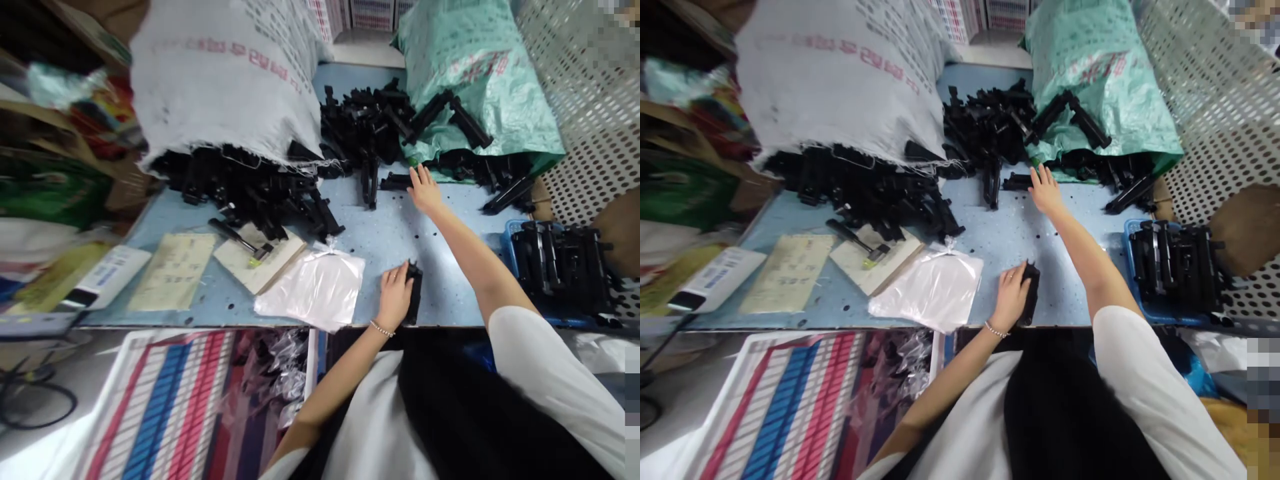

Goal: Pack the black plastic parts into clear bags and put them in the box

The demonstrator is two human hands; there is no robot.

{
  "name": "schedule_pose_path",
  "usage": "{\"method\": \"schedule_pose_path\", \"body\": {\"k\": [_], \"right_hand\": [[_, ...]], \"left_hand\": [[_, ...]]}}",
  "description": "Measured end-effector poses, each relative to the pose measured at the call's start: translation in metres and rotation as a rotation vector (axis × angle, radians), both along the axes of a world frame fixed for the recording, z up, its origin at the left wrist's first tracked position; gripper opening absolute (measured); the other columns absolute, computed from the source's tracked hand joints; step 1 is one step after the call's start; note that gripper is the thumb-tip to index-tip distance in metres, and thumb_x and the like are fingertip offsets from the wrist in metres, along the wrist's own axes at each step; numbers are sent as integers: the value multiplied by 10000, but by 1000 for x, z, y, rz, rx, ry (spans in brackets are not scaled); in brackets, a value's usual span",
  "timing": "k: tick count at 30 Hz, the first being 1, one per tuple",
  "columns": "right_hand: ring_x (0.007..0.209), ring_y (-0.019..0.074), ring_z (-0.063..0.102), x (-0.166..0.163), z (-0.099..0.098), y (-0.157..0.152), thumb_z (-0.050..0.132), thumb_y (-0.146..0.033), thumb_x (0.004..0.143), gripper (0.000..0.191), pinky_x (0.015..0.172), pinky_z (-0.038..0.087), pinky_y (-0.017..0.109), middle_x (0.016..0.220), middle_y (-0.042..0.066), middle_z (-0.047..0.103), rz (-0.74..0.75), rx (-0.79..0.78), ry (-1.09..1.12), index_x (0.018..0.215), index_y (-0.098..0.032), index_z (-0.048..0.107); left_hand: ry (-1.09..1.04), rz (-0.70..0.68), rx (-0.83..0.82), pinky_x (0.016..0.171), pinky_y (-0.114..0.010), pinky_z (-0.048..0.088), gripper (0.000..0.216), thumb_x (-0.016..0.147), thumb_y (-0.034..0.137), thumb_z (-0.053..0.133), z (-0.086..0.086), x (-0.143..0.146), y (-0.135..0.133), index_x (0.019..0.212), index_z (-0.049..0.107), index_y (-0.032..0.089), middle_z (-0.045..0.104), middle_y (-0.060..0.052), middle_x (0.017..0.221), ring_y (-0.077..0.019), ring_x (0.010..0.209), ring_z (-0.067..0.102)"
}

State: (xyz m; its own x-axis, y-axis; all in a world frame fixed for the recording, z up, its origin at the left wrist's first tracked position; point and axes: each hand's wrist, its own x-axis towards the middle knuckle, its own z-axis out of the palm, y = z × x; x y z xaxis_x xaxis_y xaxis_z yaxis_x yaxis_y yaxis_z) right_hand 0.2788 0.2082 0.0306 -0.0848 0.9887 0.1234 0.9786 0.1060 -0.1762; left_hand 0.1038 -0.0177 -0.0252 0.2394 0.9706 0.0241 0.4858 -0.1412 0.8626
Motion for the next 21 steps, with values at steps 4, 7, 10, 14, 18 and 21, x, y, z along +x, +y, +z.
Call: {"method": "schedule_pose_path", "body": {"k": [4, 7, 10, 14, 18, 21], "right_hand": [[1341, 414, 365, 12, -11, 15, 463, -420, 991, 625, 1079, 288, 571, 1403, 304, 501, 17, -76, -99, 1431, 21, 416], [1213, 396, 476, -1, -16, -26, 443, -496, 992, 583, 1026, 350, 523, 1248, 305, 589, -68, -108, -4, 1239, 18, 565], [1025, 316, 570, -26, -11, -97, 361, -543, 1012, 529, 909, 432, 434, 1084, 197, 662, 28, -154, 258, 1145, -95, 611], [931, 248, 570, -46, 4, -171, 221, -573, 1032, 535, 867, 443, 405, 1015, 106, 636, 239, 39, 543, 1151, -201, 586], [1021, 296, 521, -36, 8, -167, 315, -669, 974, 551, 910, 401, 480, 1073, 135, 585, 265, 300, 396, 1120, -213, 587], [913, 274, 519, -31, 6, -142, 369, -673, 962, 501, 842, 389, 454, 925, 97, 590, 420, 235, 249, 916, -234, 606]], "left_hand": [[-18, -29, 12, 1121, -491, 413, 389, 944, 244, 551, -2, -7, 10, 1327, 619, 233, 605, -126, 1345, -272, 1266, 535], [-306, 52, -123, 1075, -451, 465, 467, 960, 385, 554, 2, -18, 36, 1400, 529, 232, 572, -140, 1370, -243, 1232, 580], [-636, 197, -206, 1078, -415, 465, 660, 955, 518, 544, 12, -20, 59, 1525, 294, 299, 488, -131, 1475, -219, 1302, 552], [-786, 270, -251, 1046, -374, 485, 525, 967, 525, 507, 38, -18, 59, 1412, 436, 255, 631, -88, 1272, -201, 1207, 603], [-722, 195, -381, 959, -349, 527, 383, 952, 497, 514, 67, -22, 32, 1203, 592, 218, 680, -58, 1120, -210, 1096, 639], [-669, 154, -379, 950, -347, 528, 339, 944, 474, 531, 79, -26, 19, 1153, 614, 221, 687, -46, 1104, -217, 1094, 637]]}}
